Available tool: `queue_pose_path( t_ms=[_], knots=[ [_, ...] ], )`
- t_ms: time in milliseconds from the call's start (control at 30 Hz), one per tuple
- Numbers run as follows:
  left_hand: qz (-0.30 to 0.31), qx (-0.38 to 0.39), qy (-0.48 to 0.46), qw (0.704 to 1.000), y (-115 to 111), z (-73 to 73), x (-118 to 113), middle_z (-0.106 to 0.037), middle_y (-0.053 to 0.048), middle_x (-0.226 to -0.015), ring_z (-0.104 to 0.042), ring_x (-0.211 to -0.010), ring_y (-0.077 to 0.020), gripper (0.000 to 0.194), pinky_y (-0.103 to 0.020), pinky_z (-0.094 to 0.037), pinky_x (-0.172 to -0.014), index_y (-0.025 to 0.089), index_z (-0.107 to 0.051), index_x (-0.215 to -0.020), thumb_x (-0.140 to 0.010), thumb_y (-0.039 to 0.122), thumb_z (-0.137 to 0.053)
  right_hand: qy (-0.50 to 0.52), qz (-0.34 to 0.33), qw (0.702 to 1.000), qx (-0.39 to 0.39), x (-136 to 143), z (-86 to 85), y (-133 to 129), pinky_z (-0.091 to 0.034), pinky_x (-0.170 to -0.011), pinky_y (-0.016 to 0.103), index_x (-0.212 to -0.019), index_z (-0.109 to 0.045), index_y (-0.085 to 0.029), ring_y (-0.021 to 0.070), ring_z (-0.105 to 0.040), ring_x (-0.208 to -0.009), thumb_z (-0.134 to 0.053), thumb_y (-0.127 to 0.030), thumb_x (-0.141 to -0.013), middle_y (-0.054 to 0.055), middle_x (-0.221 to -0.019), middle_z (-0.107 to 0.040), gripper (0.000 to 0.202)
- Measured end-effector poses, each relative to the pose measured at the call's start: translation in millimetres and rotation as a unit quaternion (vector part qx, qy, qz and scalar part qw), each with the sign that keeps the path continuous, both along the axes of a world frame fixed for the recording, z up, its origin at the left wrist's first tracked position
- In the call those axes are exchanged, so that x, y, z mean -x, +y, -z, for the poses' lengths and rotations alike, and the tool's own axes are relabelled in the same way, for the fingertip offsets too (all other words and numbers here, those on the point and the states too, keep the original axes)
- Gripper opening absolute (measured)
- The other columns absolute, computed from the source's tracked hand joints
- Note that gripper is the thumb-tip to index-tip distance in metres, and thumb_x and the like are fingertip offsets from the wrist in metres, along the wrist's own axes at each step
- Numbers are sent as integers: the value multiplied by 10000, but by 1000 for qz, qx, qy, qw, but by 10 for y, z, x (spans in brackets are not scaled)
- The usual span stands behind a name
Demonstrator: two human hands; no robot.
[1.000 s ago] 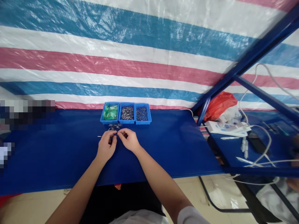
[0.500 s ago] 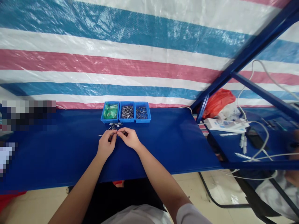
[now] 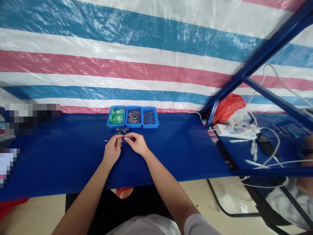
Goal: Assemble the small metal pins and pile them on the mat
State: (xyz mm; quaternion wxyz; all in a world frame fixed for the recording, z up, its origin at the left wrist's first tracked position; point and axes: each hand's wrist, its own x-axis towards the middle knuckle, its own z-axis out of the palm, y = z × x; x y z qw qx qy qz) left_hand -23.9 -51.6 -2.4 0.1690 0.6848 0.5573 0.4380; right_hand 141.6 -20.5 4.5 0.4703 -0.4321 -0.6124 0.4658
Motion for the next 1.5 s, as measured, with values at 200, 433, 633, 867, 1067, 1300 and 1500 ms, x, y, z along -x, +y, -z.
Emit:
queue_pose_path(
  t_ms=[200, 433, 633, 867, 1067, 1300, 1500],
  knots=[
    [-6, 6, -26, 1000, -7, 4, -8, -726, -67, -1041, -711, -794, -145, 256, -282, -572, -750, 205, -618, -1201, -1003, 322, -506, 16, 3, 1000, 11, 9, 7, 26, -587, -717, 324, -980, -772, -197, 197, -724, -776, -709, -474, -858, 72, -898, -782, 309],
    [-8, -49, -39, 998, 12, 15, 2, -697, -75, -1075, -700, -880, -163, 182, -300, -580, -788, 207, -642, -1112, -990, 282, -529, 19, -2, 1000, 12, 25, 11, 24, -599, -745, 343, -983, -782, -204, 203, -728, -779, -721, -447, -850, 68, -908, -788, 284],
    [-12, -40, -43, 998, 12, 8, 11, -710, -72, -1048, -700, -854, -162, 190, -303, -579, -785, 205, -652, -1088, -1002, 294, -508, -8, 6, 1000, -6, 20, -25, -27, -596, -722, 336, -995, -786, -218, 199, -722, -767, -711, -416, -866, 66, -938, -789, 248],
    [-27, 3, -48, 998, -19, 19, 27, -716, -20, -862, -672, -661, -119, 239, -256, -558, -693, 212, -646, -1143, -1012, 323, -479, -20, -1, 1000, -20, 18, -51, -52, -571, -672, 320, -979, -784, -227, 184, -699, -716, -713, -394, -876, 58, -923, -780, 209],
    [-16, 11, -79, 997, -29, -18, 7, -729, -53, -1015, -687, -684, -116, 247, -257, -565, -671, 209, -626, -1169, -990, 355, -539, -17, 13, 999, -25, 23, -57, -57, -568, -668, 319, -975, -782, -221, 194, -714, -759, -710, -399, -873, 66, -949, -785, 217],
    [-8, -39, -72, 997, 10, 34, 4, -708, -64, -1046, -704, -816, -146, 186, -290, -587, -754, 207, -640, -1110, -971, 315, -577, -5, 19, 999, -31, 28, -22, -44, -591, -722, 333, -980, -783, -219, 199, -724, -793, -711, -416, -877, 73, -977, -787, 234],
    [-4, -38, -56, 998, 27, 76, 21, -717, -61, -1023, -711, -853, -159, 189, -291, -592, -770, 215, -653, -1095, -999, 309, -520, -57, 20, 995, -78, 17, -41, -59, -556, -651, 314, -984, -782, -239, 176, -669, -699, -682, -400, -911, 59, -915, -760, 202]
  ],
)
